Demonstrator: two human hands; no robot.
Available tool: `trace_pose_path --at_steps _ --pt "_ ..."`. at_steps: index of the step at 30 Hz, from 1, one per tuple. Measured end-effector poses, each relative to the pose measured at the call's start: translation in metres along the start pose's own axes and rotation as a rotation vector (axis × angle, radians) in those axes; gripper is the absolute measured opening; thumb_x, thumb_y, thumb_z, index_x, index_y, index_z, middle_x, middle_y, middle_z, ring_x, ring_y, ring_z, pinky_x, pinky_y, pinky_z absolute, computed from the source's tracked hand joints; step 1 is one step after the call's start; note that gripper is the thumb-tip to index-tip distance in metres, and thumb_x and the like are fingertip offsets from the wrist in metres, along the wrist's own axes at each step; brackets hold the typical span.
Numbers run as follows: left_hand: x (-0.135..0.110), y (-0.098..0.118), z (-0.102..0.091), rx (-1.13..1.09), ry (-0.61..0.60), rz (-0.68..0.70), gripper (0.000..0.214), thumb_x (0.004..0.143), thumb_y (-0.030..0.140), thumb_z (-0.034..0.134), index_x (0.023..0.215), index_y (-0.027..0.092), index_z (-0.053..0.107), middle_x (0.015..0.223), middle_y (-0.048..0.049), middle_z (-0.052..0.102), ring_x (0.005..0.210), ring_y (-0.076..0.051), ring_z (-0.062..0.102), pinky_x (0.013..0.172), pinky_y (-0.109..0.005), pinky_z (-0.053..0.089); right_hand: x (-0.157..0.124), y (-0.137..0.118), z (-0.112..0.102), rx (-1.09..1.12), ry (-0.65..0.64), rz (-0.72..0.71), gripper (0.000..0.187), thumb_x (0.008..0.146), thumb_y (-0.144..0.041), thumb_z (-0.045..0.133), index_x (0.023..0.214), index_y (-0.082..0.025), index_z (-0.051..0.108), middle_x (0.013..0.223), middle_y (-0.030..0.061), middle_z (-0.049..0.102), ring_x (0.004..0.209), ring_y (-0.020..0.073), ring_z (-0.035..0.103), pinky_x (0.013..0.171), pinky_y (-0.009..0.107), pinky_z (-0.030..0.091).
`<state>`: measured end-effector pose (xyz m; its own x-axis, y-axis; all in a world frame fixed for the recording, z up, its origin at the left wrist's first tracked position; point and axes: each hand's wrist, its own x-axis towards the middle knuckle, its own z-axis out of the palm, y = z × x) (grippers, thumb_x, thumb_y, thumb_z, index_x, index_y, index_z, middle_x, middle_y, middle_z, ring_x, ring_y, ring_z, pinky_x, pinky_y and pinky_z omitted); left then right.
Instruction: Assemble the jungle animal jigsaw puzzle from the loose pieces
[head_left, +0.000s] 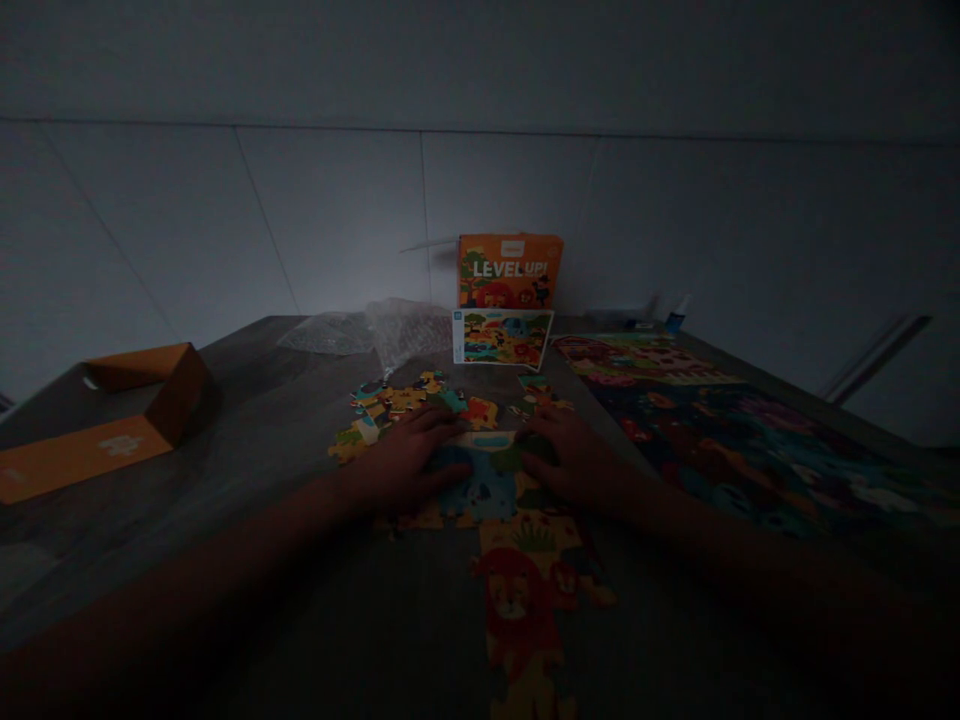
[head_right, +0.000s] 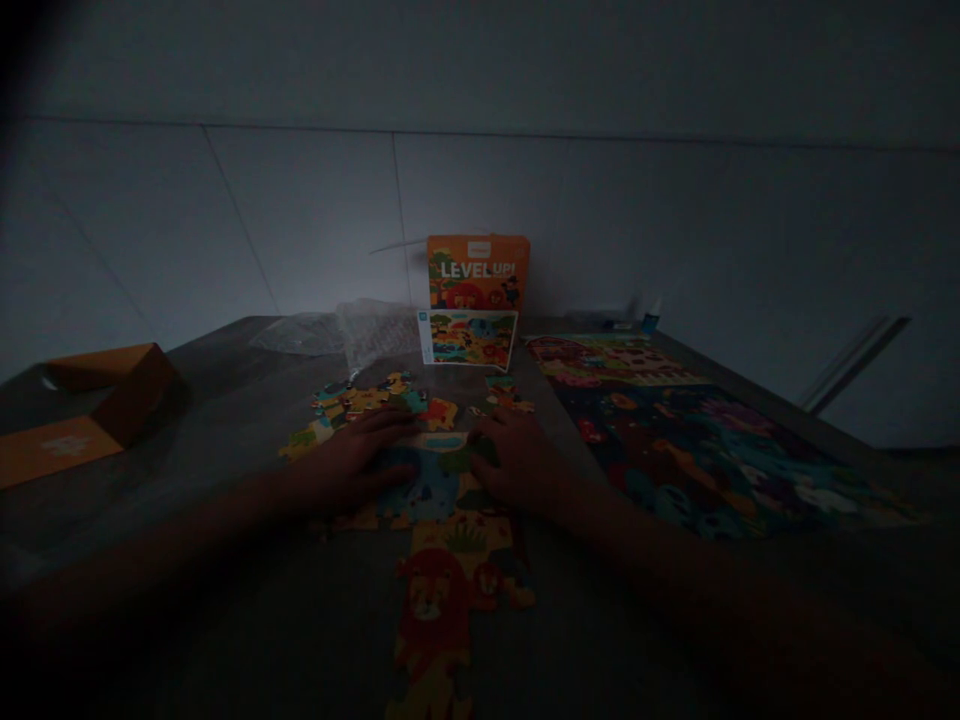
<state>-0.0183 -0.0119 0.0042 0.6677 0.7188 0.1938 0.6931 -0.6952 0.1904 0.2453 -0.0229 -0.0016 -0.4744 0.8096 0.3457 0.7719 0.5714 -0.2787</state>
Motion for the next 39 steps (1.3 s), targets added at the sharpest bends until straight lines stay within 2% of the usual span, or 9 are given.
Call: trace_pose_path --at_steps 3,8,14,19,22,26,30,34,39 --pt "0.0 -0.002 0.0 -0.004 -0.009 0.004 0.057 0.093 0.053 0.052 0.137 0.017 0.051 0.142 -0.014 0.05 0.132 -0.03 0.045 0.111 -0.046 0.036 0.004 -0.003 0.003 -0.006 0.017 0.009 0.02 0.084 -0.02 0.058 0.101 -0.016 0.067 0.106 0.0115 0.064 0.104 0.026 0.056 0.094 0.042 0.044" --pt "0.0 -0.003 -0.001 0.001 -0.03 0.044 0.059 0.092 0.052 0.053 0.141 0.018 0.047 0.144 -0.0131 0.048 0.134 -0.031 0.04 0.113 -0.049 0.032 0.01 -0.005 0.008 -0.002 0.009 0.025 0.034 0.084 -0.02 0.056 0.117 -0.014 0.065 0.118 0.0134 0.064 0.116 0.0278 0.054 0.104 0.044 0.04" --pt "0.002 -0.003 0.001 0.008 -0.028 0.05 0.059 0.091 0.052 0.055 0.141 0.021 0.048 0.144 -0.0117 0.048 0.134 -0.032 0.038 0.113 -0.05 0.031 0.013 -0.003 0.012 -0.056 -0.105 0.058 0.047 0.087 -0.022 0.049 0.133 -0.013 0.057 0.143 0.0139 0.052 0.136 0.0306 0.04 0.115 0.052 0.026" --pt "0.005 0.001 0.001 0.039 -0.056 0.022 0.062 0.091 0.055 0.052 0.143 0.023 0.046 0.148 -0.0113 0.045 0.134 -0.035 0.036 0.112 -0.057 0.029 0.017 -0.003 0.012 -0.057 -0.188 0.092 0.055 0.087 -0.021 0.046 0.142 -0.014 0.049 0.151 0.0131 0.042 0.141 0.0335 0.033 0.115 0.055 0.026" --pt "0.006 -0.001 0.004 0.046 -0.047 0.014 0.06 0.09 0.056 0.053 0.142 0.025 0.047 0.15 -0.01 0.043 0.134 -0.036 0.036 0.112 -0.059 0.027 0.018 -0.002 0.008 -0.043 -0.2 0.067 0.054 0.085 -0.019 0.048 0.139 -0.017 0.053 0.151 0.0112 0.042 0.139 0.0324 0.035 0.114 0.055 0.027" --pt "0.006 -0.005 0.007 0.037 -0.022 0.017 0.06 0.09 0.059 0.052 0.141 0.027 0.048 0.148 -0.0099 0.046 0.135 -0.036 0.034 0.111 -0.059 0.028 0.02 -0.003 0.004 -0.007 -0.21 0.01 0.049 0.081 -0.017 0.053 0.129 -0.019 0.061 0.144 0.01 0.052 0.134 0.0284 0.042 0.115 0.05 0.028" --pt "0.007 -0.004 0.006 0.034 -0.009 0.009 0.06 0.09 0.058 0.052 0.139 0.025 0.05 0.145 -0.0105 0.049 0.133 -0.035 0.037 0.111 -0.057 0.03 0.02 -0.001 0.004 0.046 -0.168 0.0 0.045 0.078 -0.015 0.057 0.122 -0.016 0.066 0.134 0.0127 0.059 0.127 0.0287 0.049 0.111 0.049 0.033" --pt "0.008 -0.004 0.007 0.052 0.011 -0.06 0.061 0.09 0.059 0.051 0.136 0.019 0.053 0.143 -0.0119 0.051 0.133 -0.035 0.038 0.112 -0.056 0.03 0.018 0.001 0.007 0.109 -0.114 -0.013 0.042 0.075 -0.014 0.058 0.116 -0.019 0.068 0.128 0.0099 0.063 0.121 0.0256 0.055 0.107 0.045 0.039" --pt "0.007 -0.01 0.011 0.047 0.033 -0.107 0.062 0.09 0.06 0.05 0.134 0.017 0.054 0.144 -0.0137 0.05 0.136 -0.037 0.035 0.112 -0.056 0.029 0.016 -0.003 0.007 0.212 -0.114 -0.144 0.049 0.07 -0.008 0.054 0.115 -0.021 0.068 0.124 0.0065 0.066 0.12 0.0227 0.056 0.108 0.042 0.04"
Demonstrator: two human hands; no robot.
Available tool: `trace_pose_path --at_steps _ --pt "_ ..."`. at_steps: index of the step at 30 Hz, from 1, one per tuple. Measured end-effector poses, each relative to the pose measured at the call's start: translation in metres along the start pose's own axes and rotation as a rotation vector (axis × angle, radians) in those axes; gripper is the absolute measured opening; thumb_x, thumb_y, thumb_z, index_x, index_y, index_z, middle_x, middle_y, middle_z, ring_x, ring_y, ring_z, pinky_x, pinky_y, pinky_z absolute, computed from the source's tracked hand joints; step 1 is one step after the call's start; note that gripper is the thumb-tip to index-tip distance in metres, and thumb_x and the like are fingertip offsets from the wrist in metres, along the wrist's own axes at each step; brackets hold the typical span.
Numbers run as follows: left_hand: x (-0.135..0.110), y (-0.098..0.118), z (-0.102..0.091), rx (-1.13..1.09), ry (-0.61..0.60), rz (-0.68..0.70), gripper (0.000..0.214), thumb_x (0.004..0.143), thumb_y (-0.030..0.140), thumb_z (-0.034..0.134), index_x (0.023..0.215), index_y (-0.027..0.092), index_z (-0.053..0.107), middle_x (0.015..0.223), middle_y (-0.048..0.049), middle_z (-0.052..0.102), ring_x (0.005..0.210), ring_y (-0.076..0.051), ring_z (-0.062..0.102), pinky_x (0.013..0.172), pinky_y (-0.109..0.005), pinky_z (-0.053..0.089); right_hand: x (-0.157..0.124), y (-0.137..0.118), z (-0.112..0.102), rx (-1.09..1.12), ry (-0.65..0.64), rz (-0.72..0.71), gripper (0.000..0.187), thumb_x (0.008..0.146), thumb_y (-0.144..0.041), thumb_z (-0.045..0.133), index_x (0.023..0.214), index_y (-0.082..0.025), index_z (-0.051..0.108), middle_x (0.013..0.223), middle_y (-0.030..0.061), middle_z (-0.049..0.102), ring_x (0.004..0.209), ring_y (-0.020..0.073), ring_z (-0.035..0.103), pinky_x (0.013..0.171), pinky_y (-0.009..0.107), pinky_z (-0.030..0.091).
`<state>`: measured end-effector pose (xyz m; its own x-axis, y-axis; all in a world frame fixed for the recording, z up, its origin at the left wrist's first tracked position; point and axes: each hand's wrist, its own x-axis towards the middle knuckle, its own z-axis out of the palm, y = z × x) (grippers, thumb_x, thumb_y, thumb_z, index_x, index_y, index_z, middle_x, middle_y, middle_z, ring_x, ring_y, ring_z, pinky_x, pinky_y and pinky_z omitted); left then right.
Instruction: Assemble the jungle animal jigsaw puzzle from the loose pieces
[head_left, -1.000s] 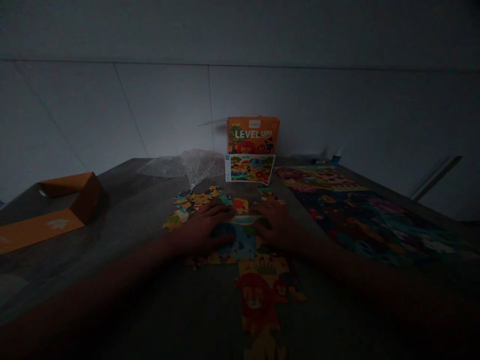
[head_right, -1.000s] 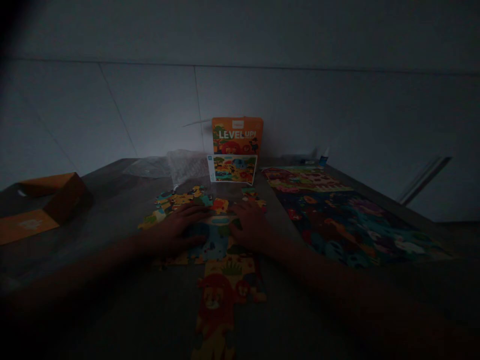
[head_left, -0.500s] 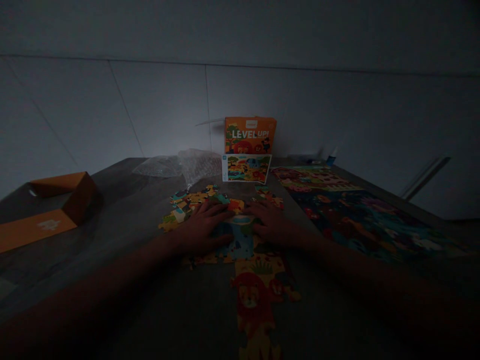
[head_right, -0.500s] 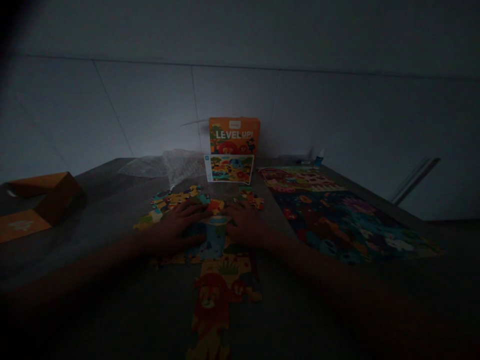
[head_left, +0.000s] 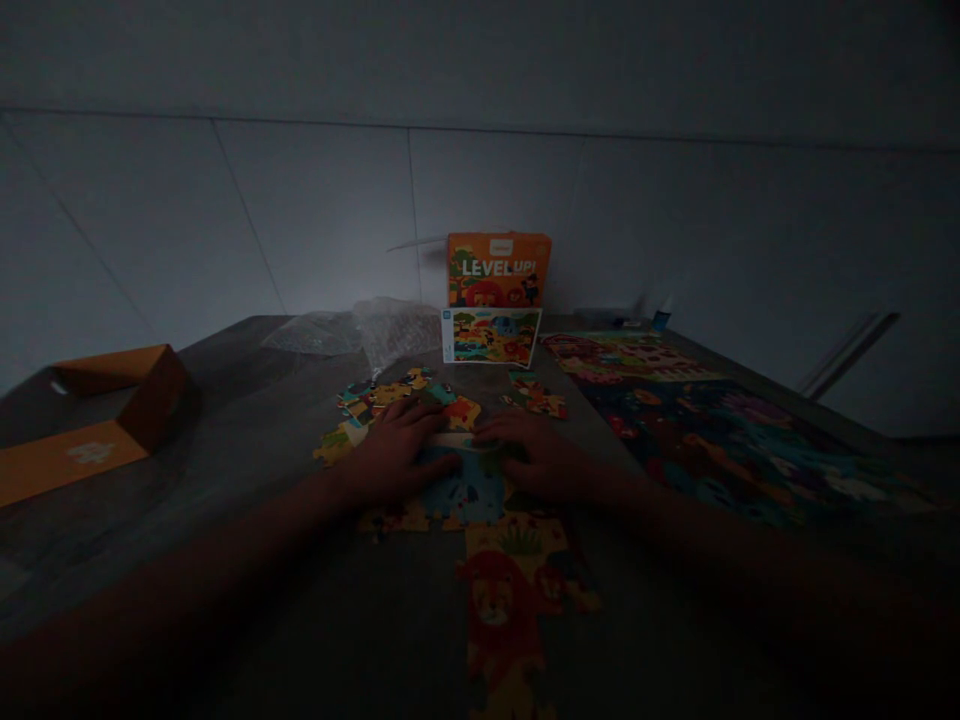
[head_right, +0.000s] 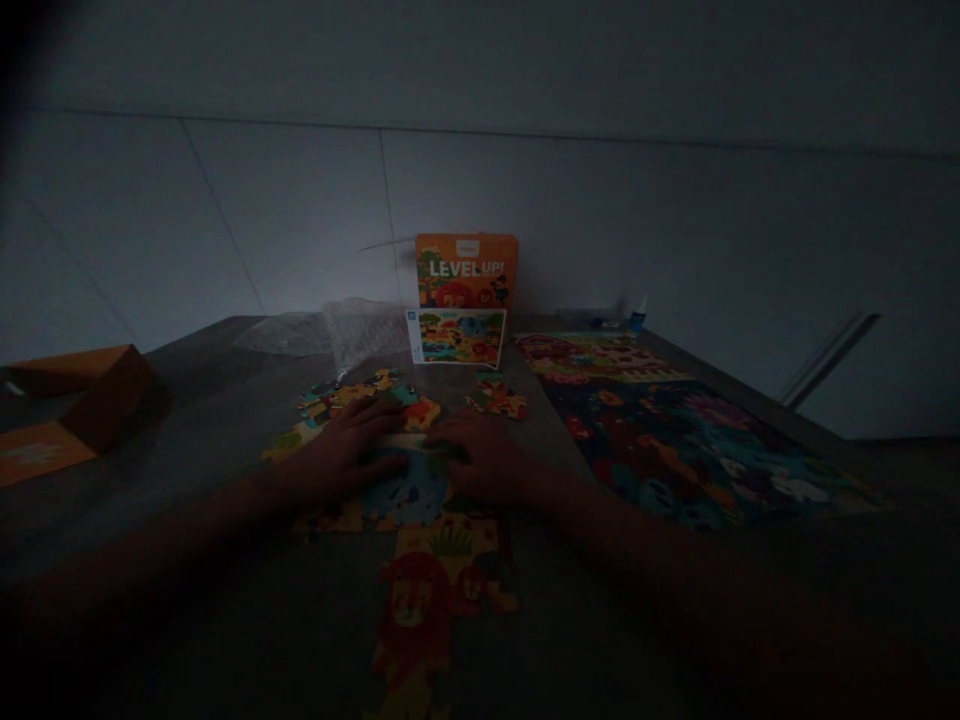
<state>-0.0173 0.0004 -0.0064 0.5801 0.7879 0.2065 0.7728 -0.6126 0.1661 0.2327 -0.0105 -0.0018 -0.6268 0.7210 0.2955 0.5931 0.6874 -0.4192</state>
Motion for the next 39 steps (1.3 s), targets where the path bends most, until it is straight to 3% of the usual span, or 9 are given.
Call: trace_pose_path --at_steps 6,11,14,20,25,31,39 --pt "-0.001 -0.001 -0.001 0.0 0.0 0.022 0.057 0.089 0.059 0.052 0.133 0.023 0.054 0.146 -0.0106 0.047 0.136 -0.037 0.033 0.111 -0.058 0.028 0.0 -0.001 0.0 0.018 -0.039 -0.037 0.053 0.073 -0.01 0.052 0.123 -0.021 0.066 0.131 0.0071 0.063 0.129 0.0259 0.05 0.111 0.048 0.035" --pt "-0.001 0.003 -0.003 0.012 0.036 -0.009 0.058 0.087 0.059 0.055 0.127 0.016 0.056 0.135 -0.0154 0.053 0.13 -0.038 0.038 0.107 -0.058 0.034 -0.002 0.001 0.003 0.012 -0.042 0.003 0.051 0.075 -0.011 0.054 0.124 -0.02 0.066 0.133 0.0075 0.062 0.131 0.0273 0.048 0.111 0.049 0.035" --pt "-0.001 0.005 -0.006 0.035 0.071 0.05 0.05 0.088 0.056 0.055 0.123 0.02 0.06 0.133 -0.0131 0.053 0.128 -0.037 0.038 0.106 -0.056 0.035 -0.003 -0.001 0.003 0.001 -0.029 0.019 0.05 0.074 -0.011 0.055 0.122 -0.021 0.067 0.133 0.0069 0.062 0.131 0.0277 0.048 0.111 0.049 0.036" --pt "-0.001 0.009 -0.009 0.032 0.023 0.099 0.046 0.091 0.053 0.053 0.123 0.022 0.064 0.123 -0.0099 0.058 0.118 -0.032 0.044 0.104 -0.05 0.037 -0.001 -0.005 0.003 0.046 0.079 -0.014 0.042 0.07 -0.008 0.057 0.108 -0.018 0.071 0.126 0.009 0.066 0.122 0.0242 0.057 0.108 0.044 0.04" --pt "0.001 0.009 -0.011 0.022 0.036 0.073 0.037 0.095 0.043 0.049 0.113 0.019 0.07 0.119 -0.0112 0.063 0.114 -0.03 0.05 0.103 -0.05 0.038 -0.001 0.0 0.006 0.033 0.154 0.085 0.031 0.07 -0.006 0.057 0.094 -0.019 0.073 0.122 0.0092 0.067 0.116 0.0241 0.06 0.105 0.044 0.043" --pt "0.005 0.005 -0.01 -0.032 0.023 0.015 0.034 0.095 0.031 0.045 0.107 0.018 0.074 0.12 -0.0106 0.066 0.117 -0.028 0.054 0.108 -0.047 0.035 -0.001 0.001 0.006 0.019 0.177 0.115 0.029 0.07 -0.004 0.058 0.09 -0.019 0.073 0.117 0.0094 0.068 0.112 0.0253 0.061 0.101 0.045 0.045" --pt "0.006 0.007 -0.011 -0.033 0.003 0.045 0.034 0.096 0.026 0.043 0.106 0.019 0.075 0.12 -0.0099 0.066 0.111 -0.026 0.057 0.103 -0.044 0.041 0.001 0.0 0.005 0.048 0.193 0.099 0.028 0.069 -0.002 0.057 0.087 -0.016 0.072 0.11 0.011 0.068 0.106 0.0251 0.062 0.097 0.043 0.047"
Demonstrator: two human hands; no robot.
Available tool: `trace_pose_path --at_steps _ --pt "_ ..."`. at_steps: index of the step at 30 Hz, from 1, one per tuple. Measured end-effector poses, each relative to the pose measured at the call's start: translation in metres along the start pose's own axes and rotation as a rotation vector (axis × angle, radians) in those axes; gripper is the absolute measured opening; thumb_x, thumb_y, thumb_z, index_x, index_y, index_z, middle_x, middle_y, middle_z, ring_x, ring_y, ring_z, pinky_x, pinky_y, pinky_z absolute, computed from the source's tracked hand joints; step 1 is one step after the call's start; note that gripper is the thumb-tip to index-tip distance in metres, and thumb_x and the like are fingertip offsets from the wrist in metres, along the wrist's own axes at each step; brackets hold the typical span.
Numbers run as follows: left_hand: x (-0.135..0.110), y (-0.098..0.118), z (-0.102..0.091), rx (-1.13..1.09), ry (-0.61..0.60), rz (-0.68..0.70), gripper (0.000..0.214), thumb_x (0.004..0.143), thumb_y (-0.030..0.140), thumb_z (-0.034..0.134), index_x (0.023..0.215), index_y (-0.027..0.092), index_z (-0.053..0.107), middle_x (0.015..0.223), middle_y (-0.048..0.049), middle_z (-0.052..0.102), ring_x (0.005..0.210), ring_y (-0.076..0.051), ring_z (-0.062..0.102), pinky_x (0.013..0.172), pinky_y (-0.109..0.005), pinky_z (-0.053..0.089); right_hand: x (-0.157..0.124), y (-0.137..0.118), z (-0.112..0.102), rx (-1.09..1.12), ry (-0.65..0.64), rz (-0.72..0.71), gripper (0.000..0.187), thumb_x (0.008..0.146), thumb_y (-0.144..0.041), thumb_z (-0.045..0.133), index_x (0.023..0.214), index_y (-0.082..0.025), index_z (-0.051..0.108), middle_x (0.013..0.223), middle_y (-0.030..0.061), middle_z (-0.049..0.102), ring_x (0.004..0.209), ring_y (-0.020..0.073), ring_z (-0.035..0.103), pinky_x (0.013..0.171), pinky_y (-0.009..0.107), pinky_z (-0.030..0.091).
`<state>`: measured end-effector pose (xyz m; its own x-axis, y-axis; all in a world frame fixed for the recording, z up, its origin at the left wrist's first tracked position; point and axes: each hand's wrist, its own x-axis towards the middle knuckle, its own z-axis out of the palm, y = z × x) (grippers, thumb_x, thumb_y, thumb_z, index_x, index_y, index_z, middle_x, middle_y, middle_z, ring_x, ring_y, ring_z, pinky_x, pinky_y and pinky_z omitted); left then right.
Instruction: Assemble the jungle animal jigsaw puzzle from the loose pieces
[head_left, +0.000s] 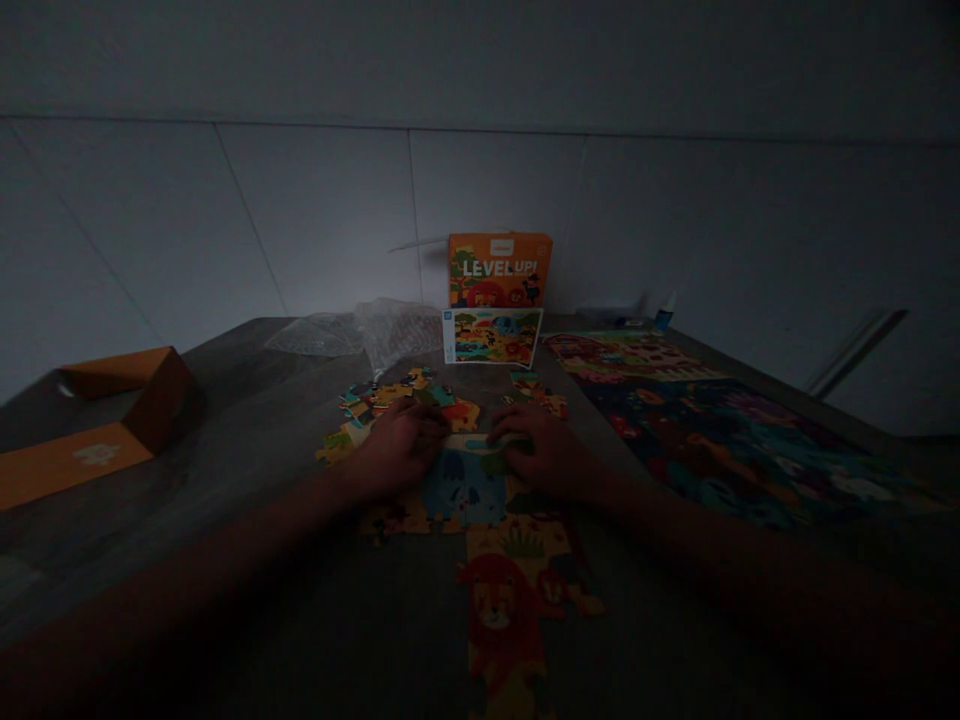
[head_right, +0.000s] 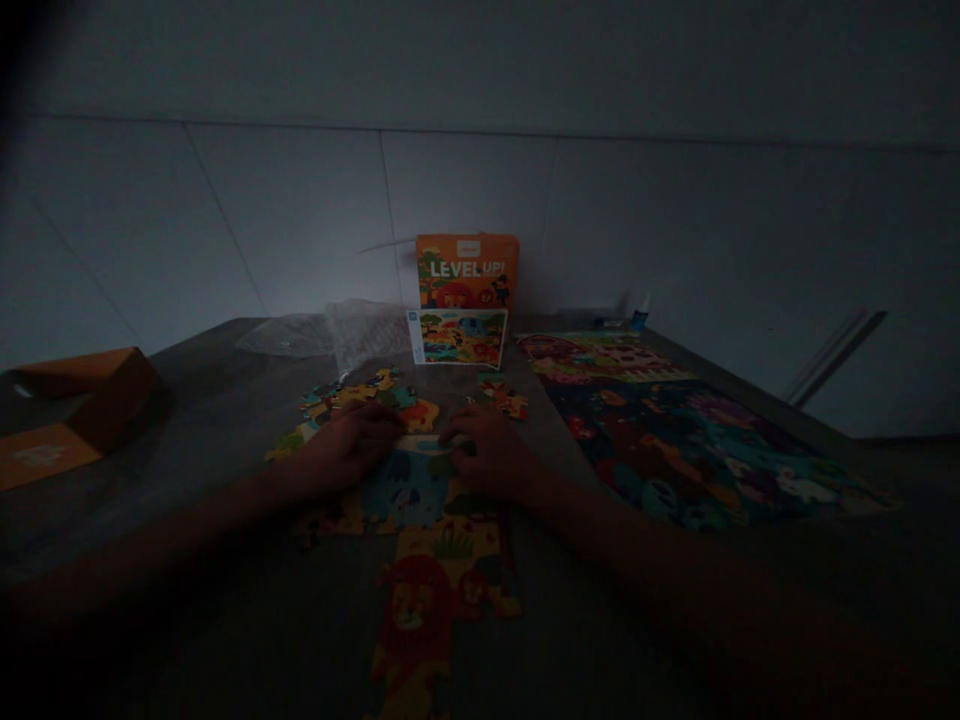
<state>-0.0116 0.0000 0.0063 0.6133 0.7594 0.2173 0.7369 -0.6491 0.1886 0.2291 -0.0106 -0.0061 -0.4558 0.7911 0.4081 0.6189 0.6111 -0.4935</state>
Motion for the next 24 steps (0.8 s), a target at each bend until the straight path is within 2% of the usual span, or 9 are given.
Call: trace_pose_path --at_steps 3,6,10,13,18,22,24 --pt "-0.001 0.001 0.002 0.015 -0.006 0.004 0.033 0.093 0.022 0.045 0.112 0.02 0.072 0.12 -0.0093 0.065 0.112 -0.026 0.056 0.102 -0.044 0.042 0.0 0.002 0.001 0.01 0.015 -0.02 0.028 0.067 -0.002 0.057 0.086 -0.017 0.072 0.11 0.01 0.069 0.105 0.0248 0.063 0.097 0.043 0.047" --pt "-0.002 0.003 0.004 0.052 0.008 -0.05 0.04 0.088 0.019 0.05 0.124 0.022 0.065 0.122 -0.0104 0.061 0.115 -0.029 0.052 0.101 -0.047 0.042 0.0 0.003 0.001 0.015 0.018 -0.014 0.029 0.067 -0.002 0.057 0.087 -0.016 0.072 0.11 0.0102 0.069 0.106 0.0246 0.063 0.097 0.042 0.047" --pt "-0.005 0.004 0.008 0.125 0.012 -0.084 0.047 0.09 0.025 0.05 0.137 0.03 0.054 0.132 -0.011 0.053 0.119 -0.033 0.047 0.1 -0.056 0.039 0.0 0.002 0.001 -0.003 0.002 -0.004 0.029 0.069 -0.003 0.058 0.091 -0.017 0.072 0.112 0.0099 0.069 0.106 0.024 0.063 0.098 0.043 0.047" --pt "-0.006 0.001 0.012 0.138 -0.001 -0.066 0.043 0.094 0.03 0.047 0.136 0.034 0.055 0.135 -0.0092 0.051 0.12 -0.035 0.044 0.1 -0.059 0.037 0.0 0.002 0.001 -0.028 -0.021 -0.021 0.03 0.071 -0.005 0.058 0.094 -0.018 0.072 0.113 0.009 0.069 0.108 0.0243 0.062 0.099 0.045 0.046" --pt "-0.006 -0.002 0.012 0.094 0.035 -0.068 0.039 0.094 0.036 0.048 0.13 0.027 0.059 0.134 -0.0093 0.054 0.122 -0.034 0.042 0.103 -0.057 0.035 0.0 0.004 0.002 -0.02 -0.047 -0.094 0.032 0.073 -0.007 0.059 0.1 -0.018 0.071 0.114 0.0097 0.07 0.111 0.0248 0.062 0.103 0.047 0.042" --pt "-0.006 0.002 0.007 0.081 0.033 -0.007 0.036 0.094 0.031 0.049 0.128 0.035 0.062 0.128 -0.0059 0.057 0.118 -0.031 0.045 0.101 -0.053 0.038 -0.001 0.004 0.002 -0.004 -0.069 -0.146 0.036 0.073 -0.007 0.059 0.105 -0.018 0.071 0.114 0.009 0.071 0.111 0.0249 0.062 0.101 0.044 0.045" --pt "-0.006 0.004 0.005 0.08 0.03 0.004 0.036 0.094 0.031 0.049 0.127 0.035 0.062 0.127 -0.0061 0.057 0.116 -0.031 0.046 0.099 -0.053 0.039 -0.002 0.002 0.002 0.005 -0.083 -0.162 0.039 0.073 -0.006 0.058 0.107 -0.018 0.071 0.116 0.0087 0.07 0.113 0.0252 0.061 0.101 0.043 0.045"
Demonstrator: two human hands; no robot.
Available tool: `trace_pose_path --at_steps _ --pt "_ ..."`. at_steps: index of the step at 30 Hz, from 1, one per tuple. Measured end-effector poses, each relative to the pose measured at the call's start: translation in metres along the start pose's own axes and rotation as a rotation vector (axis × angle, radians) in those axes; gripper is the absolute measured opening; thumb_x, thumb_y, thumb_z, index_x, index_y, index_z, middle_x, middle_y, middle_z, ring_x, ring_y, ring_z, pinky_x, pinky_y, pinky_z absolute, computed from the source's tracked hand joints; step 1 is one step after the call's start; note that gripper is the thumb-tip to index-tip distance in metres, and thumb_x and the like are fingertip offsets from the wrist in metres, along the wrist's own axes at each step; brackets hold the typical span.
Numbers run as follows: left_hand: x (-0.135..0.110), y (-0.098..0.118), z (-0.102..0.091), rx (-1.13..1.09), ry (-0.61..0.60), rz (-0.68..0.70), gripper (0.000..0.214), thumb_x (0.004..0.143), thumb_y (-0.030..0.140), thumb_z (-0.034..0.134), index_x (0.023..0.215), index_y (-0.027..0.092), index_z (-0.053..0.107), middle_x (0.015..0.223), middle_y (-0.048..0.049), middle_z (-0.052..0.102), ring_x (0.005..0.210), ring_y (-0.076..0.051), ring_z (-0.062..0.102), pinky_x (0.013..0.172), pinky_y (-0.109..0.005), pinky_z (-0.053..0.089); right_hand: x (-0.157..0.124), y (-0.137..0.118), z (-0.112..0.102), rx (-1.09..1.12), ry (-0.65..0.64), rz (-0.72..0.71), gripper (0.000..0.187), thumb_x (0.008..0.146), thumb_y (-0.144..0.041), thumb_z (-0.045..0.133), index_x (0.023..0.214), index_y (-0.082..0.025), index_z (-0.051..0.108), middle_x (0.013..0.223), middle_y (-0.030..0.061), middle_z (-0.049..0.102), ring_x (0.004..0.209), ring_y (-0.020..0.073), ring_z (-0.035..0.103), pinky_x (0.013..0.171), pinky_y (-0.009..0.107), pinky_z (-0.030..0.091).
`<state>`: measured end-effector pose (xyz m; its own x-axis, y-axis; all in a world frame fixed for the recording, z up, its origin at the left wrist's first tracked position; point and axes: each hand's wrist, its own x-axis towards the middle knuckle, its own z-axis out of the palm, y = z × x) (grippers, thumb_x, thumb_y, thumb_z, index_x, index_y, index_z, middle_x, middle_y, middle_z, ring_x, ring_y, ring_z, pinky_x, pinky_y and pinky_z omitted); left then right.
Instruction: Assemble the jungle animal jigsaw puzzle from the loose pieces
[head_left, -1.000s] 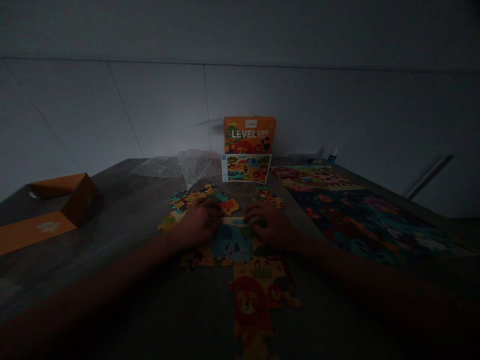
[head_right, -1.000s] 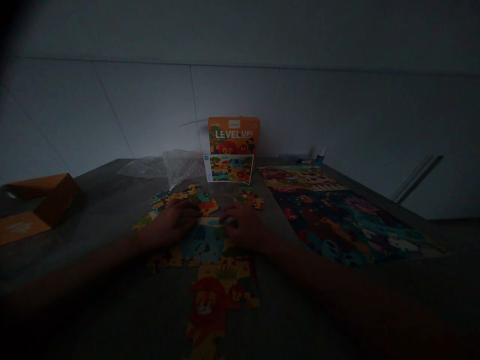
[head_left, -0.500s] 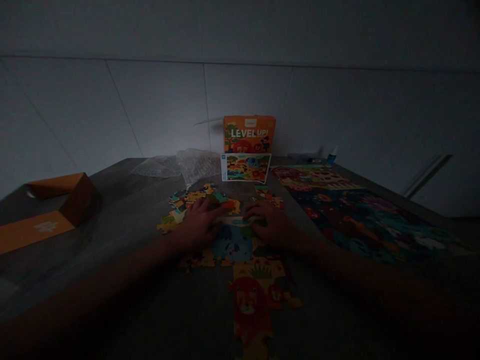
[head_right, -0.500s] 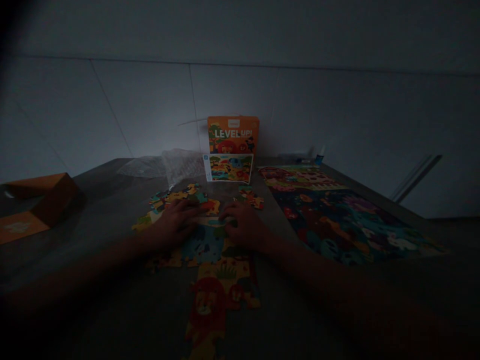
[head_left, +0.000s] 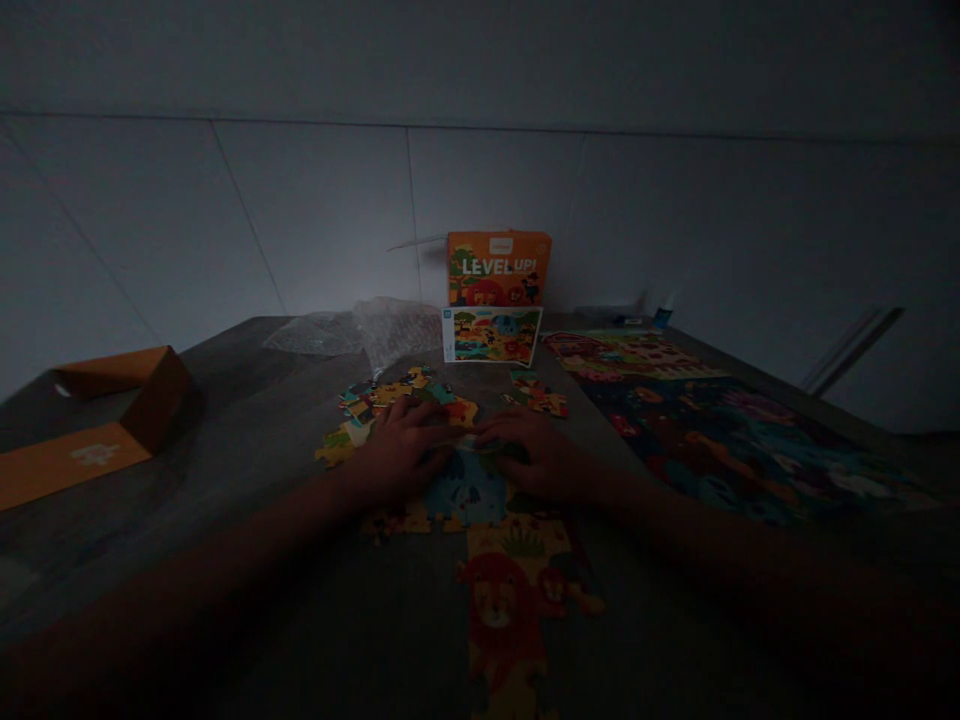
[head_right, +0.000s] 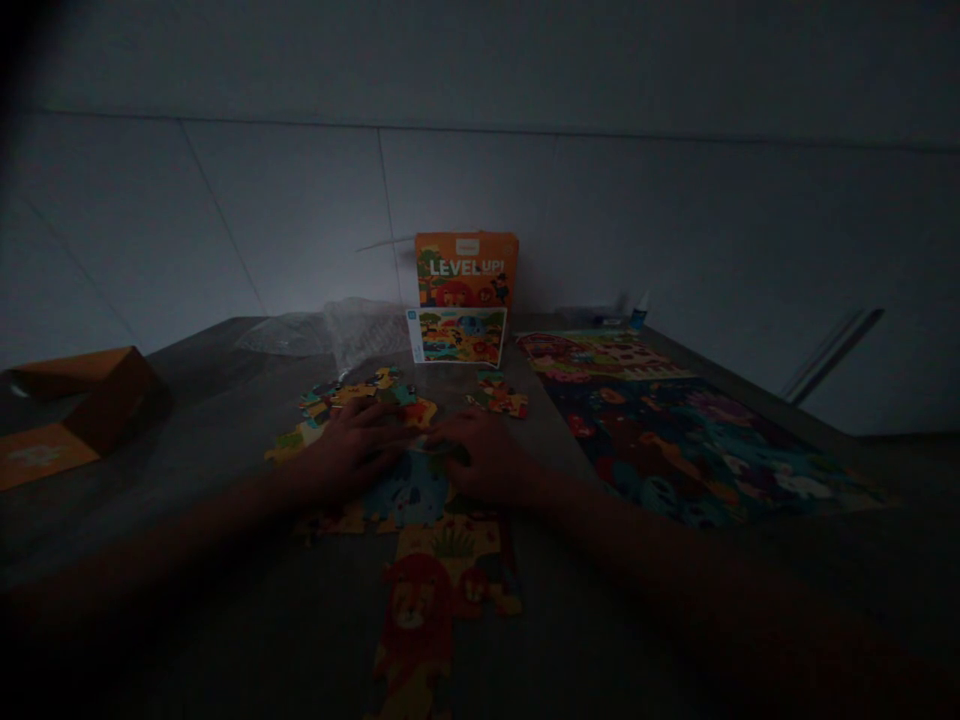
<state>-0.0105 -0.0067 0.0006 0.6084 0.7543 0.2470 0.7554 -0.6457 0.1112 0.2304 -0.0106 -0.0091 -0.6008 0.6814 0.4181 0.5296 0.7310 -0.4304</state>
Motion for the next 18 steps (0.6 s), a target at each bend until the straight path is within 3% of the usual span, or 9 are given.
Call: trace_pose_path --at_steps 5,11,18 --pt "0.0004 -0.0011 -0.0006 0.001 0.024 -0.041 0.034 0.09 0.037 0.053 0.118 0.024 0.068 0.129 -0.0093 0.058 0.12 -0.033 0.046 0.103 -0.054 0.038 -0.0008 0.0 0.0 0.032 -0.006 -0.002 0.034 0.076 -0.01 0.059 0.106 -0.02 0.071 0.121 0.0085 0.068 0.115 0.026 0.06 0.102 0.047 0.043" --pt "0.0035 -0.004 -0.0024 0.048 0.047 -0.081 0.034 0.091 0.034 0.049 0.107 0.017 0.074 0.118 -0.0115 0.067 0.117 -0.031 0.054 0.106 -0.05 0.038 -0.0001 0.0003 0.0009 0.042 0.074 0.046 0.029 0.071 -0.006 0.059 0.095 -0.018 0.071 0.108 0.0088 0.072 0.104 0.0231 0.065 0.097 0.041 0.048" --pt "0.0062 -0.0037 -0.0033 0.045 0.055 -0.173 0.033 0.09 0.031 0.047 0.089 0.021 0.078 0.107 -0.008 0.074 0.109 -0.029 0.063 0.105 -0.047 0.041 0.0005 -0.0004 0.0001 0.037 0.071 0.057 0.028 0.071 -0.006 0.059 0.093 -0.019 0.071 0.107 0.008 0.071 0.103 0.0221 0.064 0.096 0.04 0.048"
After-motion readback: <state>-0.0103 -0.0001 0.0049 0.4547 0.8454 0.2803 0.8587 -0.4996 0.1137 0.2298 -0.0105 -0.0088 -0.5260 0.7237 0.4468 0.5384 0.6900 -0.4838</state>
